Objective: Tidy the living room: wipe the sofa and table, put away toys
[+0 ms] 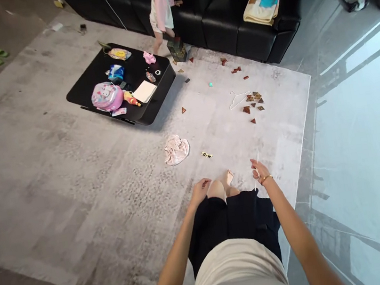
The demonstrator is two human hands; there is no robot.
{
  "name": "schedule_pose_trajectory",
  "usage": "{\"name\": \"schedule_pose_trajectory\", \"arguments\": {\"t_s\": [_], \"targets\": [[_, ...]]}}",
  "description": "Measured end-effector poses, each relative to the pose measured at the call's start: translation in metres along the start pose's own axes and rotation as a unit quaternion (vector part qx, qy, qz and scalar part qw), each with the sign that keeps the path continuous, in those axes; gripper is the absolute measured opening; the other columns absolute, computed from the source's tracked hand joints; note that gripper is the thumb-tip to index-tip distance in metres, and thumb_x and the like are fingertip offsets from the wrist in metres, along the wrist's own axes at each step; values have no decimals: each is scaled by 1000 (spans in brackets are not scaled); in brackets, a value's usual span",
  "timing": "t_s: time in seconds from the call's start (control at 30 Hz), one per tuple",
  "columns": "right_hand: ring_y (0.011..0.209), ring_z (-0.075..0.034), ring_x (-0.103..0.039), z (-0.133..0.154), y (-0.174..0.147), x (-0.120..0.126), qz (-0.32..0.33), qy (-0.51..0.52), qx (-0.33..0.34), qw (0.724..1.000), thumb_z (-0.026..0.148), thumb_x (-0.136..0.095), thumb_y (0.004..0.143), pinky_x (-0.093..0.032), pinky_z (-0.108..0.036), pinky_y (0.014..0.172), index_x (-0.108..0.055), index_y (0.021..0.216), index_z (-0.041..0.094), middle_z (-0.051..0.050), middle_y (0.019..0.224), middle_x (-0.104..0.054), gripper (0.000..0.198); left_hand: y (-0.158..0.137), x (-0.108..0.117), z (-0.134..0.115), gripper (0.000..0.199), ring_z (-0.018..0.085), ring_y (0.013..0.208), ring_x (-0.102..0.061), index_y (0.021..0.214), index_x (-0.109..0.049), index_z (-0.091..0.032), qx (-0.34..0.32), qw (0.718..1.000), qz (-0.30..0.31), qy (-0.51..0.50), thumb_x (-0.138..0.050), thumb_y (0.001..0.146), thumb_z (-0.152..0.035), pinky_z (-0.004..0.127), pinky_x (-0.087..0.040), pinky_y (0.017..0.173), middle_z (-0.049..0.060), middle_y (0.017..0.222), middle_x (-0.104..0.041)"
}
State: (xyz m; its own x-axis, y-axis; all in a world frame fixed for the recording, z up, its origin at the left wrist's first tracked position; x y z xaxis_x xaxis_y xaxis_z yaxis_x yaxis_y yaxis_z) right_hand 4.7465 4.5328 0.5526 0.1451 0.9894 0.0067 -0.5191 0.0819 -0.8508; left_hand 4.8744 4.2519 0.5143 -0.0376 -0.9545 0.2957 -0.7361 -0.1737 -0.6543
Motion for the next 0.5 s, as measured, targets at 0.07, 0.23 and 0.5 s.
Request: {"name": "schedule_pose_trajectory", "arguments": {"t_s": [0.07, 0.23, 0.5], "targets": [[34, 0, -29, 47, 39, -36, 11, -16, 4, 1000, 23, -75, 70, -19, -14, 32, -66, 96, 20, 8, 59, -51, 28, 34, 32, -3, 23, 22, 95, -71, 97, -68, -18, 34, 999, -21, 9, -47, 89, -23, 35, -54, 92, 10, 105, -75], [34, -2, -29, 147, 137, -106, 10, -49, 23, 998, 28, -81, 66, -19, -15, 33, -66, 92, 18, 13, 47, -37, 32, 140, 93, -35, 22, 22, 94, -71, 97, -66, -19, 77, 995, -61, 19, -47, 90, -24, 35, -54, 91, 9, 108, -75], [32, -4, -29, 274, 283, -134, -68, -110, 19, 991, 36, -79, 64, -20, -16, 33, -61, 89, 20, 14, 43, -37, 34, 392, 108, -183, 17, 20, 95, -71, 94, -69, -19, 31, 999, -11, 39, -53, 89, -20, 30, -53, 91, 7, 103, -76]]}}
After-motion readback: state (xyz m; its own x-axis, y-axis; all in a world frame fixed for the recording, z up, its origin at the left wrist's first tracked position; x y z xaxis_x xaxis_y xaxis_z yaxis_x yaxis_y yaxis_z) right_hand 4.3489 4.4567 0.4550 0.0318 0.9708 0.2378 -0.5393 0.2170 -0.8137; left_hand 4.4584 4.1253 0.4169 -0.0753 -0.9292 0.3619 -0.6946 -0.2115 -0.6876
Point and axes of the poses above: each hand's wrist, its own y-axis towards the middle knuckle, its own x-axis out of the back of the hand, z = x × y, the point moved 4 cm from there along y, towards the middle knuckle
